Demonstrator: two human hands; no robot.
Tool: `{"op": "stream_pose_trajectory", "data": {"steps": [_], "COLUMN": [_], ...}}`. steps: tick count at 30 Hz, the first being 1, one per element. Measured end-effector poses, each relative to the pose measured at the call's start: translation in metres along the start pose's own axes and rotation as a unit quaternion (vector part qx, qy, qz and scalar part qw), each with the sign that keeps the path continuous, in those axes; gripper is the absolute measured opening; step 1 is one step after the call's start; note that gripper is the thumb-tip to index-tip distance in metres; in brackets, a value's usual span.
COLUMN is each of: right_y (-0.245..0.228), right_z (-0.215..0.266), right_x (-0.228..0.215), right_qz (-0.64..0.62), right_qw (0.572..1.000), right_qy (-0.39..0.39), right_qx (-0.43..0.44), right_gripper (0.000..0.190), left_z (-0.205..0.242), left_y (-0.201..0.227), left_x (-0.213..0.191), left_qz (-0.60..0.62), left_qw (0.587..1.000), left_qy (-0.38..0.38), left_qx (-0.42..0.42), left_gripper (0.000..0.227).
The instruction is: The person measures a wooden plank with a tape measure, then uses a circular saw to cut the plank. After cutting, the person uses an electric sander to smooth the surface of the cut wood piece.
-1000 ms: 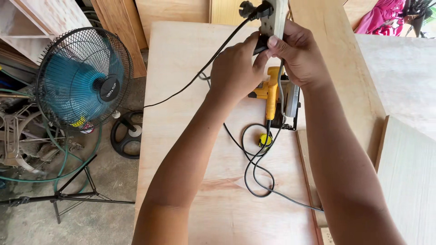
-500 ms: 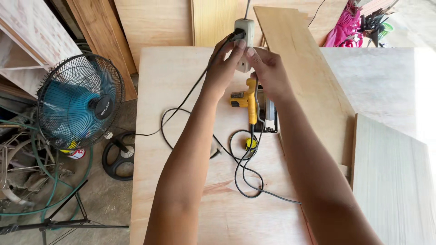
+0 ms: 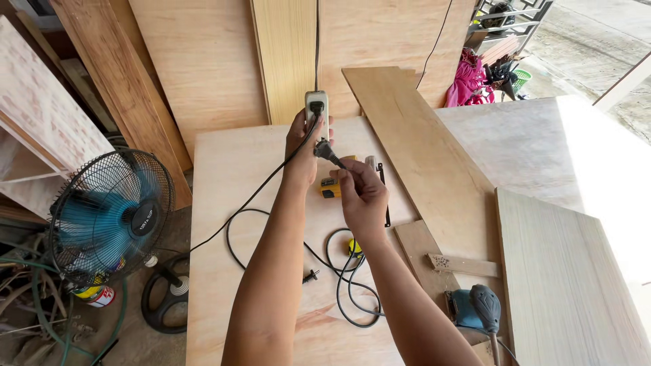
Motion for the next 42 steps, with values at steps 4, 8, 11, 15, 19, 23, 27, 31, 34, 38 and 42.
{"op": "stream_pose_trajectory", "data": {"steps": [4,8,11,15,19,23,27,31,34,38,42], "right_y": [0.001,0.008,0.022,0.004,0.009,0.006,0.024,0.013,0.02,0.04,0.052], "right_z": [-0.004,-0.005,-0.002,-0.006,-0.013,-0.009,-0.017,-0.021,-0.019,-0.021,-0.026], "right_x": [-0.005,-0.008,-0.003,0.007,0.002,0.007,0.006,0.016,0.023,0.024,0.025], "right_qz": [0.044,0.033,0.133,0.171,0.24,0.244,0.287,0.354,0.38,0.35,0.311], "right_qw": [0.998,0.996,0.989,0.984,0.97,0.968,0.957,0.935,0.924,0.936,0.95], "right_qy": [0.043,0.075,0.062,0.045,0.047,0.042,0.037,0.015,0.006,0.007,0.021], "right_qx": [-0.005,0.024,0.034,0.025,0.014,0.033,0.015,-0.03,-0.045,-0.036,-0.023], "right_gripper": [0.017,0.015,0.013,0.031,0.013,0.013,0.015,0.02,0.021,0.019,0.015], "left_z": [0.004,0.0,0.014,0.026,0.041,0.04,0.022,0.034,0.039,0.042,0.036], "left_y": [-0.004,-0.008,-0.001,0.003,0.017,0.007,-0.019,-0.011,-0.014,-0.011,-0.019], "left_x": [0.003,0.003,0.006,0.012,0.019,0.013,-0.003,-0.001,-0.006,-0.003,-0.02], "left_qz": [0.074,0.095,0.051,0.011,0.056,0.07,0.071,0.003,0.006,0.013,-0.033], "left_qw": [0.997,0.993,0.993,0.992,0.988,0.986,0.989,0.99,0.988,0.983,0.986], "left_qy": [0.024,0.052,0.084,0.098,0.098,0.097,0.054,0.047,0.043,0.047,0.03], "left_qx": [-0.001,0.035,0.057,0.075,0.107,0.113,0.118,0.136,0.15,0.174,0.161], "left_gripper": [0.041,0.04,0.037,0.036,0.036,0.036,0.042,0.039,0.041,0.038,0.035]}}
Point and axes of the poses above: each hand's wrist, its own z-axis away from the middle knuckle, its own x-axis out of the palm, y = z × x, the point moved 6 cm from there along -z, towards the middle knuckle, and after that the axes turned 8 degrees about -y, right-handed, at the moved point
